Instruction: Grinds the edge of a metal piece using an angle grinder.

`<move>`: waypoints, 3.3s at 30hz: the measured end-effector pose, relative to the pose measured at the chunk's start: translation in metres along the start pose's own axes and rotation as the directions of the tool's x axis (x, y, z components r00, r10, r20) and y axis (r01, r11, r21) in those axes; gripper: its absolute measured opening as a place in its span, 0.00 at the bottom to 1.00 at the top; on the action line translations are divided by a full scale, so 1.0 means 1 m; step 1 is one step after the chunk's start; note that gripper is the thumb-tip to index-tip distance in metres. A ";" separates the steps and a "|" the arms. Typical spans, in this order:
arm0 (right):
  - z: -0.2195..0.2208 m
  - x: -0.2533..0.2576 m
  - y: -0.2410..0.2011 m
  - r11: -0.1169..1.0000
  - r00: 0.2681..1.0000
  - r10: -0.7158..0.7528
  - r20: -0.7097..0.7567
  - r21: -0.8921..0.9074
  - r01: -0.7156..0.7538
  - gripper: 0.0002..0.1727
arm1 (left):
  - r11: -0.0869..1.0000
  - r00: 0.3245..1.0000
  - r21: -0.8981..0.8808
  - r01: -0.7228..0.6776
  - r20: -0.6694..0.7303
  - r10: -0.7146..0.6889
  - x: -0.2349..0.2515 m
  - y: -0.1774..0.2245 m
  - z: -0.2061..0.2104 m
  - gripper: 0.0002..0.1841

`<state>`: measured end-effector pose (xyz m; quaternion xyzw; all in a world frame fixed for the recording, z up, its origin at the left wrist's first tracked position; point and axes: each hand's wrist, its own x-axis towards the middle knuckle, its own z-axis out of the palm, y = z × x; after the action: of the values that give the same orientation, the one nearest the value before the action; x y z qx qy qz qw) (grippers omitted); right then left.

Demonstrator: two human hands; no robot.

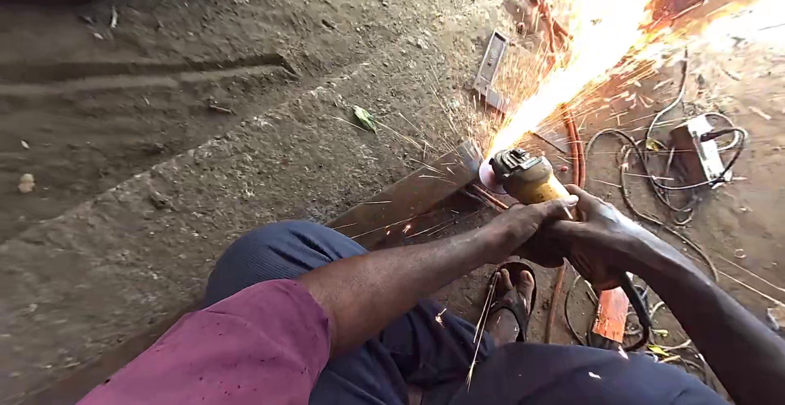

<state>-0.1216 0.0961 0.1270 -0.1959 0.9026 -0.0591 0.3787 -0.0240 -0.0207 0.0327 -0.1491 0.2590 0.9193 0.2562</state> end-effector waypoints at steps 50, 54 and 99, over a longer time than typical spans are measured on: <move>0.008 -0.001 0.016 0.998 0.994 -0.048 -0.097 -0.055 0.043 0.37 | 0.994 1.000 0.111 0.016 -0.026 -0.013 0.007 -0.006 -0.001 0.40; 0.012 0.021 0.009 0.997 0.997 -0.064 -0.050 0.046 0.066 0.36 | 0.993 0.989 0.118 0.020 -0.146 -0.003 0.003 0.005 -0.008 0.41; 0.036 0.039 0.008 0.979 0.981 -0.174 -0.089 0.090 0.182 0.37 | 0.997 0.919 0.036 -0.065 -0.387 0.074 -0.002 -0.005 -0.008 0.44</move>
<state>-0.1232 0.0891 0.0735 -0.2546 0.8921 -0.1448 0.3442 -0.0183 -0.0217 0.0252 -0.3160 0.3201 0.8771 0.1687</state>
